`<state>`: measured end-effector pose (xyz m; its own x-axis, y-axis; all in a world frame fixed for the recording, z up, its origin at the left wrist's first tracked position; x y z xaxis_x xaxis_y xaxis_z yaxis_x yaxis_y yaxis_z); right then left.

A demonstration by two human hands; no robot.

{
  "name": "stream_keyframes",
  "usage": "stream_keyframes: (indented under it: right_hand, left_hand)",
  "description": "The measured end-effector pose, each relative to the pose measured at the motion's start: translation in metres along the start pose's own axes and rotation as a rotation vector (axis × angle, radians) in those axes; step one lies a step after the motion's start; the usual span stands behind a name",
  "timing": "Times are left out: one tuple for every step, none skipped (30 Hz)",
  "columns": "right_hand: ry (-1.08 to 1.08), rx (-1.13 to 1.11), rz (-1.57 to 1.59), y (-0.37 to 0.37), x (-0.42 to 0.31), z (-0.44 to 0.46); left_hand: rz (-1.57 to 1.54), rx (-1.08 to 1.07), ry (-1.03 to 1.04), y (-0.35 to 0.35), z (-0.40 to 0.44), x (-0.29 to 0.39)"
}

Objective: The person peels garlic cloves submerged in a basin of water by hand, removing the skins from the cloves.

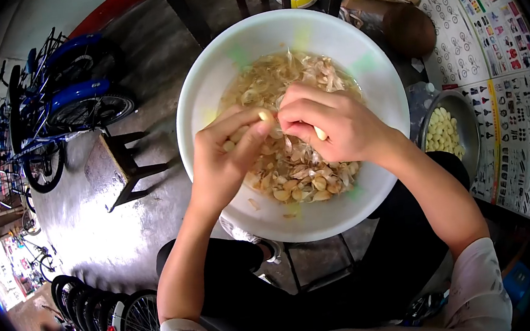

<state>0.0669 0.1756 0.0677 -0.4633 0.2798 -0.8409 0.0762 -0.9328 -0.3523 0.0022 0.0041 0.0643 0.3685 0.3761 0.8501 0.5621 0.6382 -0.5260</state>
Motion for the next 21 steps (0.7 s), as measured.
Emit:
stream_keyframes:
  right_hand:
    - [0.005,0.009,-0.001,0.0,0.001,0.0]
    - [-0.019,0.003,-0.006,0.002,0.002,0.0]
    - [-0.043,-0.004,-0.011,0.002,0.003,-0.001]
    - [-0.04,-0.001,-0.009,0.002,0.003,-0.002]
    - [-0.031,-0.011,-0.003,0.002,0.004,-0.002]
    - [-0.024,-0.022,0.002,0.002,0.004,-0.002]
    - [-0.025,-0.021,0.003,0.001,0.005,-0.002]
    - [-0.006,-0.008,0.029,0.0,0.007,-0.003]
    - [0.014,0.005,0.055,-0.001,0.008,-0.003]
    - [0.012,0.005,0.054,-0.002,0.007,-0.001]
    - [0.015,0.084,0.046,-0.005,0.005,0.002]
    - [0.018,0.164,0.037,-0.008,0.002,0.005]
    - [0.028,0.194,0.045,-0.01,0.001,0.006]
    - [0.027,0.193,0.044,-0.01,0.001,0.007]
    - [0.026,0.186,0.044,-0.01,0.002,0.007]
    - [0.026,0.18,0.044,-0.01,0.003,0.007]
    - [0.026,0.181,0.043,-0.011,0.004,0.006]
    - [0.007,0.162,0.047,-0.01,0.006,0.005]
    - [-0.012,0.142,0.05,-0.009,0.006,0.005]
    - [-0.011,0.142,0.05,-0.009,0.006,0.005]
    - [-0.016,0.157,0.042,-0.009,0.005,0.005]
  left_hand:
    - [-0.079,0.003,-0.111,0.0,0.0,-0.003]
    - [-0.156,0.007,-0.225,0.0,-0.001,-0.005]
    - [-0.303,-0.003,-0.382,0.002,-0.004,-0.004]
    - [-0.301,-0.008,-0.384,0.003,-0.004,-0.007]
    - [-0.441,-0.034,-0.408,0.004,-0.004,-0.011]
    - [-0.582,-0.059,-0.43,0.006,-0.005,-0.014]
    - [-0.58,-0.058,-0.429,0.007,-0.005,-0.015]
    - [-0.576,-0.051,-0.433,0.008,-0.005,-0.016]
    - [-0.572,-0.044,-0.436,0.009,-0.005,-0.015]
    - [-0.572,-0.042,-0.435,0.01,-0.004,-0.013]
    - [-0.5,-0.039,-0.439,0.01,-0.004,-0.01]
    - [-0.429,-0.036,-0.443,0.01,-0.005,-0.008]
    - [-0.43,-0.034,-0.442,0.011,-0.005,-0.008]
    - [-0.33,-0.038,-0.34,0.012,-0.003,-0.006]
    - [-0.279,-0.041,-0.289,0.012,-0.003,-0.005]
    - [-0.229,-0.041,-0.237,0.013,-0.003,-0.005]
    - [-0.188,-0.05,-0.181,0.013,-0.002,-0.004]
    - [-0.146,-0.059,-0.125,0.013,-0.002,-0.003]
    - [-0.147,-0.059,-0.125,0.013,-0.002,-0.002]
    - [-0.111,-0.062,-0.128,0.012,-0.002,0.0]
    - [-0.075,-0.064,-0.131,0.012,-0.002,0.001]
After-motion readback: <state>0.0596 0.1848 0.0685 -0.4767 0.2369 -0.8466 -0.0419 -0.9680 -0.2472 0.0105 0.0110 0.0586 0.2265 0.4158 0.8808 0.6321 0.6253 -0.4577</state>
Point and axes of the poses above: each hand's wrist, its own z-axis towards the middle knuckle, its own y-axis out of the palm, x = y × z, the point moved 3 cm from there along z, towards the middle knuckle, and after that the axes turned 15 degrees about z, right-handed, at the moved point
